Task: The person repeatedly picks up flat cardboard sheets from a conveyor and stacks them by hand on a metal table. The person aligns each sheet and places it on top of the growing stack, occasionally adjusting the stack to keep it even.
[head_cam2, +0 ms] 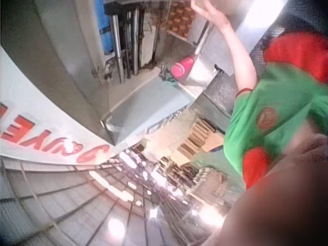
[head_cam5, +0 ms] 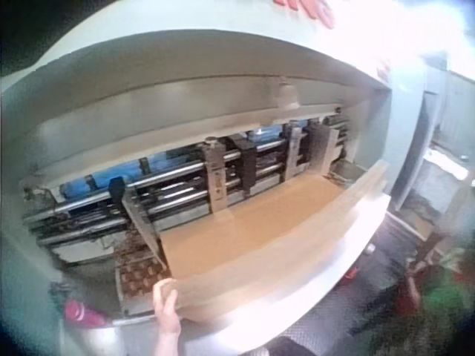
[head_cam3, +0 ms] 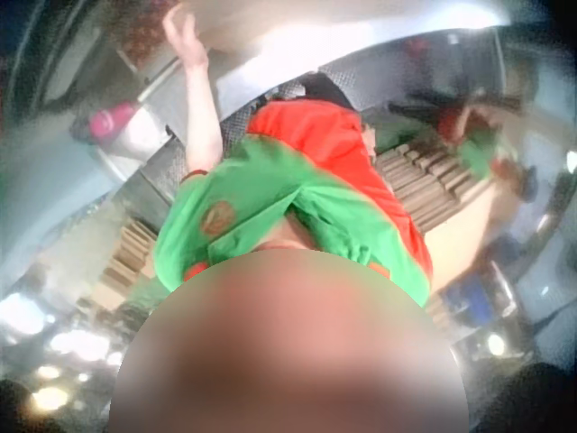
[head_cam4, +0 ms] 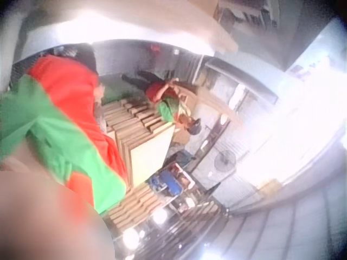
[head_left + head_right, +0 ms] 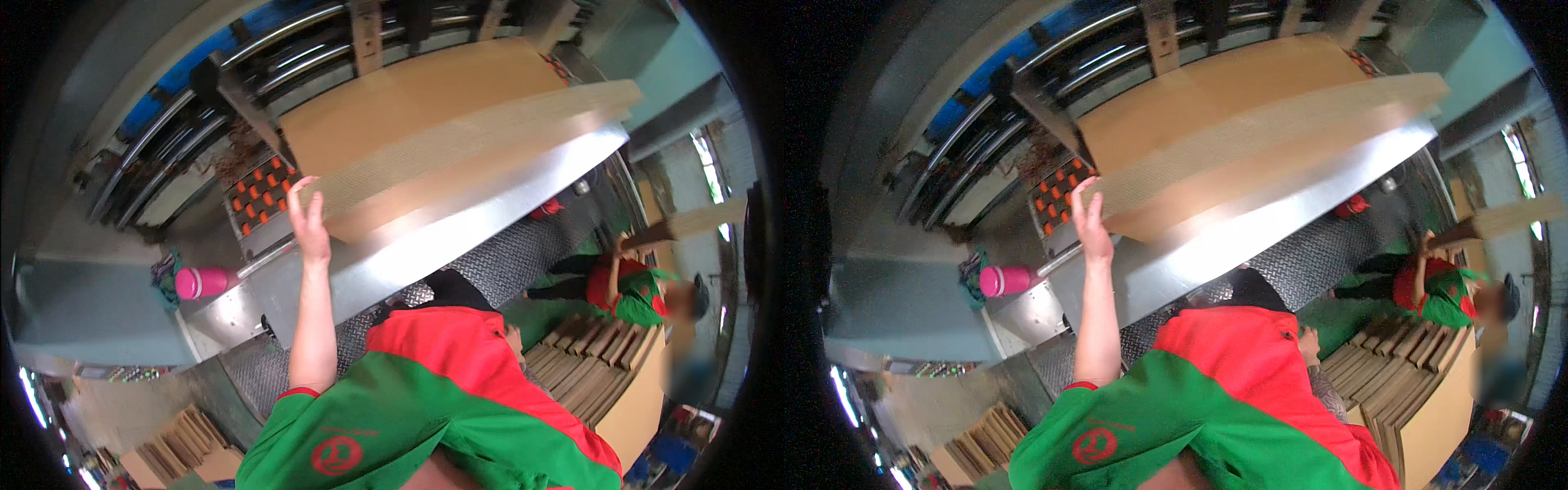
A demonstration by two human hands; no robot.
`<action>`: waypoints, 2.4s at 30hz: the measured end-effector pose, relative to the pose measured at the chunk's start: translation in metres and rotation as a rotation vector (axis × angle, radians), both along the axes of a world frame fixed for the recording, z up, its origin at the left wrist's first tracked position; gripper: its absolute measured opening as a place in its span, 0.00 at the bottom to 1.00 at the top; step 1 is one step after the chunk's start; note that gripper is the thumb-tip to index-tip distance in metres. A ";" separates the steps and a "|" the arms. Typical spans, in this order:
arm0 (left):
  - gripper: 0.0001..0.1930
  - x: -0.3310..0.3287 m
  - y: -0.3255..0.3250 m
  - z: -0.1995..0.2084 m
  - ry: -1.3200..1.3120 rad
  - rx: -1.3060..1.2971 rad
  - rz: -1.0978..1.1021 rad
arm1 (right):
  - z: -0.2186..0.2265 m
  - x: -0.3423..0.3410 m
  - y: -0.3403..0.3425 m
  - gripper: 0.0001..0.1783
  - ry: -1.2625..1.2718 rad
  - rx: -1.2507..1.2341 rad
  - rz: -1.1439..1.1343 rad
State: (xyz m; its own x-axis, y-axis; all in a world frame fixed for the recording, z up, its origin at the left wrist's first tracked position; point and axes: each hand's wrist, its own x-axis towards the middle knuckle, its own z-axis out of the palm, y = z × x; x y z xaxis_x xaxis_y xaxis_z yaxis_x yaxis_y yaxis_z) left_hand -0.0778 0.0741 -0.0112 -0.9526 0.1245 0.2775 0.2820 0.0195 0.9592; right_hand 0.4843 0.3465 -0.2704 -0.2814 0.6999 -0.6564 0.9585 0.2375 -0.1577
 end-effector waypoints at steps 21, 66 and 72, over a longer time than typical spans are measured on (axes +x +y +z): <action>0.22 -0.006 0.005 -0.010 -0.189 0.266 -0.024 | 0.113 -0.094 0.089 0.26 0.571 0.446 -0.232; 0.39 0.061 0.006 0.007 -0.348 0.554 0.032 | 0.356 -0.407 0.228 0.62 0.874 0.442 1.407; 0.40 0.069 0.007 0.005 -0.345 0.533 0.072 | 0.373 -0.474 0.244 0.36 0.739 0.410 1.404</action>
State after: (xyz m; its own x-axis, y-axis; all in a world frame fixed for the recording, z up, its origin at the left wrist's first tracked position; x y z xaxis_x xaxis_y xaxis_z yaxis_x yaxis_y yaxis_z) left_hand -0.0088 0.0814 -0.0057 -0.9991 -0.0140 -0.0406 -0.0290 -0.4782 0.8778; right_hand 0.0105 0.5902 0.1023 -0.9592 -0.2772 0.0552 -0.2825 0.9445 -0.1675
